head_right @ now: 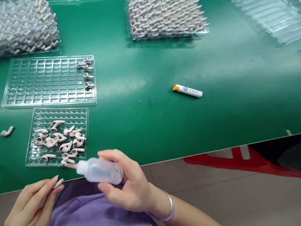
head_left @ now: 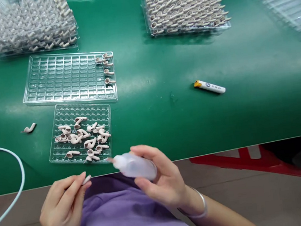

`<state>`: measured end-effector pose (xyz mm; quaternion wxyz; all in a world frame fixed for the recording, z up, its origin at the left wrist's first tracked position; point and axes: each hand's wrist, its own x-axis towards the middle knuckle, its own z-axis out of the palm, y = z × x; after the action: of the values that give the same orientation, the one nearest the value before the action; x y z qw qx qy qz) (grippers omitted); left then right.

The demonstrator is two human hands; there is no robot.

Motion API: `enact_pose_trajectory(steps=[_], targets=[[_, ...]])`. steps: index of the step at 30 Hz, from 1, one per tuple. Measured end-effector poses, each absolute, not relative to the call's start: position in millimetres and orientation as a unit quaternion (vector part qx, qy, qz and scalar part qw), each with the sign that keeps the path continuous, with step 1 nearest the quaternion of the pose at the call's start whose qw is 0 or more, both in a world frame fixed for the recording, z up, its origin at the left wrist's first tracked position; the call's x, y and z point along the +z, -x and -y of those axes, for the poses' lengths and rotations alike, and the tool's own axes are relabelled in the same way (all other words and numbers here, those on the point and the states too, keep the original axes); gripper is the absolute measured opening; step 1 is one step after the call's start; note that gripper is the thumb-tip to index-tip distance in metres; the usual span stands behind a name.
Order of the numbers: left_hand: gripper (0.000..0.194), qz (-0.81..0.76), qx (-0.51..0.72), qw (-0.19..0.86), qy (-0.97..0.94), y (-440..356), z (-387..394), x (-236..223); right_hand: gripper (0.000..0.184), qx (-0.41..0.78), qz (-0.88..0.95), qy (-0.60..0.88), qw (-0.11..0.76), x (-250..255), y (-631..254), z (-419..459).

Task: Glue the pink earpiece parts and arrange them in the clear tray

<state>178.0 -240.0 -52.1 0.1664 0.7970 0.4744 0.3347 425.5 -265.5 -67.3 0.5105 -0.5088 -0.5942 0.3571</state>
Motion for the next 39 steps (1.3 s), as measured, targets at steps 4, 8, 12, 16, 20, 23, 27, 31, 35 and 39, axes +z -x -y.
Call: enact_pose_trajectory(steps=[4,8,12,16,20,23,27,31,35,39], targets=[[0.029,-0.539,0.305,0.326,-0.714,-180,257,-49,0.044,0.325,0.576,0.565,0.493,-71,-436,254],[0.026,-0.618,0.242,0.572,-0.482,-186,262,-56,0.045,0.336,0.564,0.592,0.468,-72,-444,250],[0.039,-0.608,0.217,0.692,-0.325,-194,258,-69,0.065,0.261,0.512,0.639,0.512,-72,-442,264],[0.043,-0.601,0.206,0.716,-0.29,-199,256,-76,0.036,0.101,0.558,0.609,0.554,-73,-423,283],[0.038,-0.589,0.207,0.721,-0.302,-201,254,-75,0.013,0.136,0.738,0.521,0.407,-75,-399,281],[0.034,-0.584,0.211,0.716,-0.319,-202,252,-74,0.007,0.11,0.759,0.518,0.379,-74,-389,272],[0.03,-0.58,0.209,0.71,-0.34,-203,250,-73,0.005,0.104,0.767,0.516,0.367,-73,-385,265],[0.027,-0.582,0.211,0.699,-0.358,-205,246,-73,0.005,0.107,0.767,0.514,0.37,-72,-384,265],[0.025,-0.583,0.212,0.688,-0.376,-206,244,-72,0.007,0.11,0.768,0.512,0.368,-72,-384,266],[0.023,-0.583,0.218,0.693,-0.363,-205,246,-73,0.007,0.096,0.764,0.513,0.379,-74,-383,266]])
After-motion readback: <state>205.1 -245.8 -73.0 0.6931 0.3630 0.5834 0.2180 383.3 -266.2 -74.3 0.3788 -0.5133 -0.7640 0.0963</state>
